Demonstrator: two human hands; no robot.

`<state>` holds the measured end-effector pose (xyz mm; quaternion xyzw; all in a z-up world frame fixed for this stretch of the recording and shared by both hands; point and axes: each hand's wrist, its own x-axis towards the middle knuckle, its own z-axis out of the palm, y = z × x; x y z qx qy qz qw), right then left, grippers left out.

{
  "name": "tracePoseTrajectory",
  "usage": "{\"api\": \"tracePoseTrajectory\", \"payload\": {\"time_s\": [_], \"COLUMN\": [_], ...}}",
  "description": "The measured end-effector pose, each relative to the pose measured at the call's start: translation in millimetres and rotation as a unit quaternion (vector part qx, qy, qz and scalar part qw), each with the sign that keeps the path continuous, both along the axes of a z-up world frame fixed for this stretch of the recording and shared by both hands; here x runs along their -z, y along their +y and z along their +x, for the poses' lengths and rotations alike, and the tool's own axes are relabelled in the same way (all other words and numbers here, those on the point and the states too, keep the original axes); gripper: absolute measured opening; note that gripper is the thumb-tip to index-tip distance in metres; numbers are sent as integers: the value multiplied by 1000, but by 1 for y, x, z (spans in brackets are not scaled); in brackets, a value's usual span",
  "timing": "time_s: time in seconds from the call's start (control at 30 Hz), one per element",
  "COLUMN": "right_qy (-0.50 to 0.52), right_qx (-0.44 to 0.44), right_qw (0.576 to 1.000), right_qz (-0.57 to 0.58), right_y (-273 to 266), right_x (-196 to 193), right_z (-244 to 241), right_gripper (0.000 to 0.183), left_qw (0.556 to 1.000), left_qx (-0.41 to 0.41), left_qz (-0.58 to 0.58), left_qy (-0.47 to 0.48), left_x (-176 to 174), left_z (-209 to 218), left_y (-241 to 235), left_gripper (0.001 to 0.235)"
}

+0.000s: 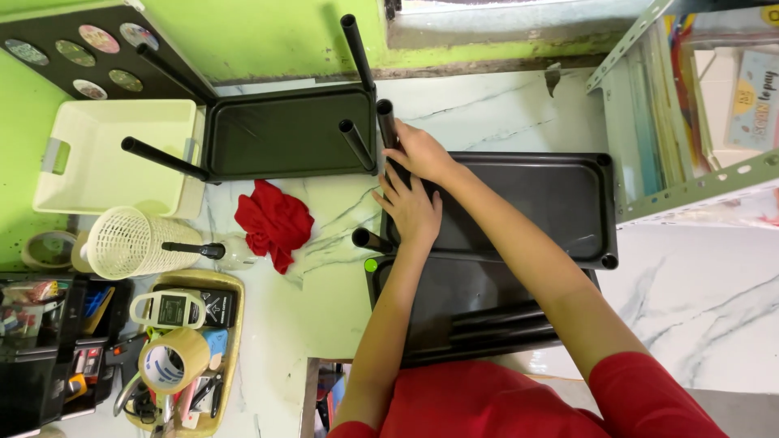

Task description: The person wipes a black plastic tray with a red cloth, then assembles a small two-tier rolling cart by inserting black plastic legs into the tray corners, attaching the second tray on top, and pressing the tiers together by hand. The person ends by giving a thumbs-down gesture over the assembled cart.

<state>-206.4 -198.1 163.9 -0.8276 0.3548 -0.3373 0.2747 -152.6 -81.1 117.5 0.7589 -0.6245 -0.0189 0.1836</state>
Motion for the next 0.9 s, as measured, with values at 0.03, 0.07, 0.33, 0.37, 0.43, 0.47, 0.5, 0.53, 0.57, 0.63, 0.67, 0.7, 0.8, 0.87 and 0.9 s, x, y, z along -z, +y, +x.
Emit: {"api": "tracePoseTrajectory", "payload": {"time_s": [0.03,0.07,0.33,0.37,0.43,0.47,0.5,0.53,0.57,0.63,0.67,0.7,0.8,0.87,0.9], "right_qy": [1,39,104,75,44,-9,-62,-62,-107,-150,-158,-166,-181,-190,-200], "right_qx": [-2,2,66,40,15,-50,-115,-115,-149,-182,-155,-128,18,94,170], "right_qw": [1000,999,992,996,999,995,980,980,956,922,928,934,965,961,952], "right_qz": [4,-19,-9,4,16,83,152,153,231,307,299,291,188,175,155], "right_y": [-3,-5,1,-6,-20,-28,-33,-34,-34,-36,-37,-38,-22,-3,4], "right_x": [1,2,-20,-19,-17,-15,-12,-7,-3,18,35,51,51,38,30], "right_z": [1,3,7,11,17,19,21,21,22,26,30,33,50,62,69], "right_gripper": [51,55,48,40,34,28,25,25,24,25,27,30,24,21,21], "left_qw": [1000,1000,994,995,995,995,994,994,994,994,994,994,997,995,989], "left_qx": [-2,-8,-12,-15,-17,-15,-13,-13,-13,-15,-13,-12,-19,-27,-34], "left_qz": [4,-18,-107,-98,-90,-94,-96,-95,-99,-102,-100,-99,-75,-86,-102], "left_qy": [1,7,34,31,26,33,42,42,43,44,45,47,-21,44,107], "left_x": [2,4,13,20,19,12,6,7,8,9,9,9,38,29,24], "left_z": [0,0,-5,-3,-2,-2,-3,-3,-3,-3,-3,-3,-1,-4,-4], "left_y": [-4,-8,-15,-16,-16,-16,-13,-13,-13,-13,-12,-13,-18,-13,-14], "left_gripper": [78,83,90,83,76,73,71,71,71,71,71,72,74,74,75]}}
